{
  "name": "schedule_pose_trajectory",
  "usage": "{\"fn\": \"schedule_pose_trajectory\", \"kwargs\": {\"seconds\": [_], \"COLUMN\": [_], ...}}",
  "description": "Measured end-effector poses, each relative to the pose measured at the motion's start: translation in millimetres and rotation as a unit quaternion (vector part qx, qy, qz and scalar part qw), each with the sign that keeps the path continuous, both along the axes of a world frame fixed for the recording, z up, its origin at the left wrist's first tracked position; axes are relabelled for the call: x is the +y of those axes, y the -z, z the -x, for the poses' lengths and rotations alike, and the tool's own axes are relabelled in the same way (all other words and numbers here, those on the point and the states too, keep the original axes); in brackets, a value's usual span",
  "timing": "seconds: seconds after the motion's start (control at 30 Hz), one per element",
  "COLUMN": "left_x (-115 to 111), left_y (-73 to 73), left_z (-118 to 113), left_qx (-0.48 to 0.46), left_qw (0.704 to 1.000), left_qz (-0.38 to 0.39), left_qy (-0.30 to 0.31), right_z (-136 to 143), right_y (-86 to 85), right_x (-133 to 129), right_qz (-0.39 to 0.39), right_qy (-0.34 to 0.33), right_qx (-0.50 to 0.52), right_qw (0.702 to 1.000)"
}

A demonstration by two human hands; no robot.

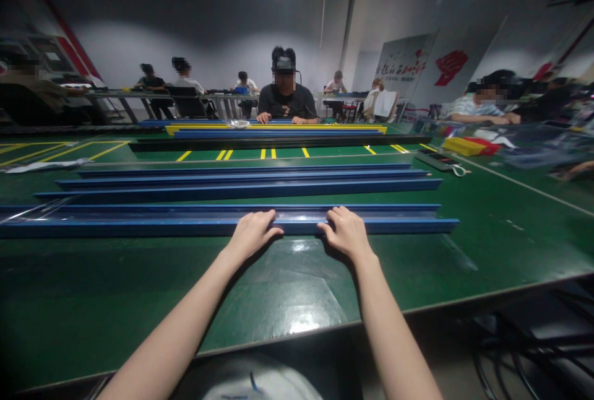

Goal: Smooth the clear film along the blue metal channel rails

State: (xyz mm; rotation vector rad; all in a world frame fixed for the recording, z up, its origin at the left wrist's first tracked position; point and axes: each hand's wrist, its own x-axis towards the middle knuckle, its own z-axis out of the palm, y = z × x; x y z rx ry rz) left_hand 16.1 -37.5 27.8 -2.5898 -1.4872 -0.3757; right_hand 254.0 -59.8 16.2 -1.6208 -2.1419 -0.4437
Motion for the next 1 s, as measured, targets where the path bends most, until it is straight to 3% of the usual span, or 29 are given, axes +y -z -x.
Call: {"fn": "schedule_pose_trajectory", "kwargs": {"seconds": [0.53, 1.0], "left_x": [-1, -1], "left_y": [1.4, 0.9], "left_z": [-1, -2], "left_qx": [0.001, 0.001], "left_qw": [1.000, 1.000], "left_qz": [-0.018, -0.005], "left_qy": [0.007, 0.000], "right_z": [28, 40], "right_y": [-0.6, 2.7], "right_x": [1, 7], "right_qz": [0.043, -0.012], "right_qy": [-0.032, -0.089], "right_qx": [-0.042, -0.047], "right_qw": [0.998, 0.995]}}
